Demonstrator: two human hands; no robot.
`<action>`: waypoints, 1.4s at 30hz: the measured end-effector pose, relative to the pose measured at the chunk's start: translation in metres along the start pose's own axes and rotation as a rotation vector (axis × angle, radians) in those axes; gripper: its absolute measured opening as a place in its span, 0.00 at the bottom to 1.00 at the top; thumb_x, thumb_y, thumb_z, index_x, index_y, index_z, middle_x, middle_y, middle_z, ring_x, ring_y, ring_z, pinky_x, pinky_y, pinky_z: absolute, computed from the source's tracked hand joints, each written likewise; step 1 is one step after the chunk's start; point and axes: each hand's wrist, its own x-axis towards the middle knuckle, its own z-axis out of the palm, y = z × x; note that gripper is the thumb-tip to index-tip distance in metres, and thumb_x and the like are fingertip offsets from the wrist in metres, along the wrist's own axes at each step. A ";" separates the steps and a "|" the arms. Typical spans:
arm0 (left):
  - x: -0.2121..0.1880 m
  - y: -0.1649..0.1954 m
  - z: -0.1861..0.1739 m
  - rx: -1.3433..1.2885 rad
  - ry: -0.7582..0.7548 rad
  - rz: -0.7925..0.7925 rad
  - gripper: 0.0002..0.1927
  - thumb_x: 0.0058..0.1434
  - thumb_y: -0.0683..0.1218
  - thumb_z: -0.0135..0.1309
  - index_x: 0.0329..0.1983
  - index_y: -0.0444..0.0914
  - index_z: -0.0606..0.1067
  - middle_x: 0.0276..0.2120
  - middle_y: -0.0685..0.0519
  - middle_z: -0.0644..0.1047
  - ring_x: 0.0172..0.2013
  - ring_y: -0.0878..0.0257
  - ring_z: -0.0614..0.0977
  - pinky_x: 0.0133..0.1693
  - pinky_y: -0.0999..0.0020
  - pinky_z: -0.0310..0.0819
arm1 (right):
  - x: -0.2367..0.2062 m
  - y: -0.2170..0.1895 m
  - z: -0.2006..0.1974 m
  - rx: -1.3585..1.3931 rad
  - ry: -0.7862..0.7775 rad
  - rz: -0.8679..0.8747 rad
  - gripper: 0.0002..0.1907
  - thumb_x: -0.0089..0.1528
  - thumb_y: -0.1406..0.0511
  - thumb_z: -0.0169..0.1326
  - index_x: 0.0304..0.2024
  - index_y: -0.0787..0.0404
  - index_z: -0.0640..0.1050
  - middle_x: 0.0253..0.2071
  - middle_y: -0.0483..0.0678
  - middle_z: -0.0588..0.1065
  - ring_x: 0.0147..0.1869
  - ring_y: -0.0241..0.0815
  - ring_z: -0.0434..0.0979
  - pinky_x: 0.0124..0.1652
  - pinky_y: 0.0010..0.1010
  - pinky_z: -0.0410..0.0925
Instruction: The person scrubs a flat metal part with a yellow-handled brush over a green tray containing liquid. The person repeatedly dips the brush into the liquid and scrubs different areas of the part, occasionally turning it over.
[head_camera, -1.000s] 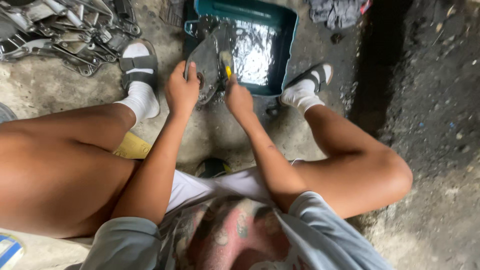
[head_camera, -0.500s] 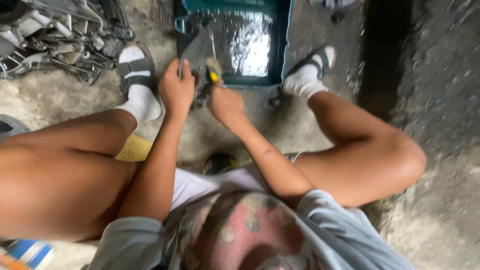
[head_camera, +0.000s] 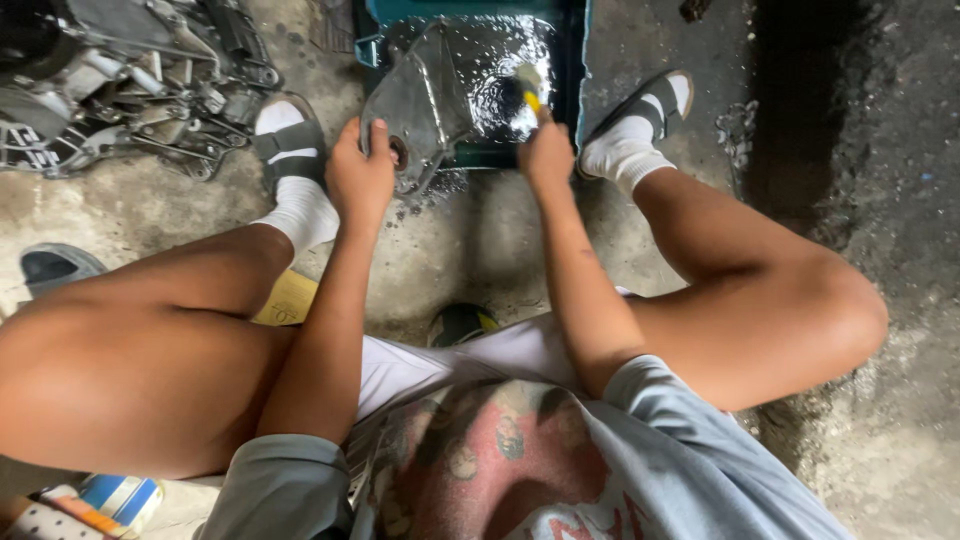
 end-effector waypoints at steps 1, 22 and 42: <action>0.001 0.000 0.000 -0.006 0.006 -0.007 0.15 0.69 0.56 0.50 0.45 0.41 0.79 0.22 0.53 0.82 0.29 0.56 0.86 0.36 0.61 0.76 | 0.000 0.000 -0.001 -0.031 -0.004 -0.006 0.23 0.57 0.67 0.55 0.56 0.58 0.76 0.45 0.63 0.77 0.46 0.64 0.80 0.43 0.52 0.72; -0.004 -0.005 -0.004 -0.038 0.009 -0.024 0.18 0.72 0.56 0.47 0.43 0.39 0.79 0.23 0.51 0.82 0.28 0.56 0.86 0.35 0.60 0.76 | -0.140 -0.052 -0.019 0.007 -0.270 -0.446 0.14 0.64 0.63 0.53 0.42 0.69 0.81 0.33 0.63 0.77 0.32 0.64 0.80 0.34 0.52 0.73; -0.027 0.006 0.014 0.311 0.011 0.298 0.17 0.71 0.57 0.49 0.53 0.44 0.80 0.26 0.37 0.80 0.30 0.36 0.83 0.34 0.44 0.76 | -0.144 -0.029 0.011 -0.200 -0.208 -0.502 0.25 0.58 0.70 0.51 0.59 0.60 0.77 0.33 0.60 0.78 0.31 0.60 0.81 0.29 0.50 0.73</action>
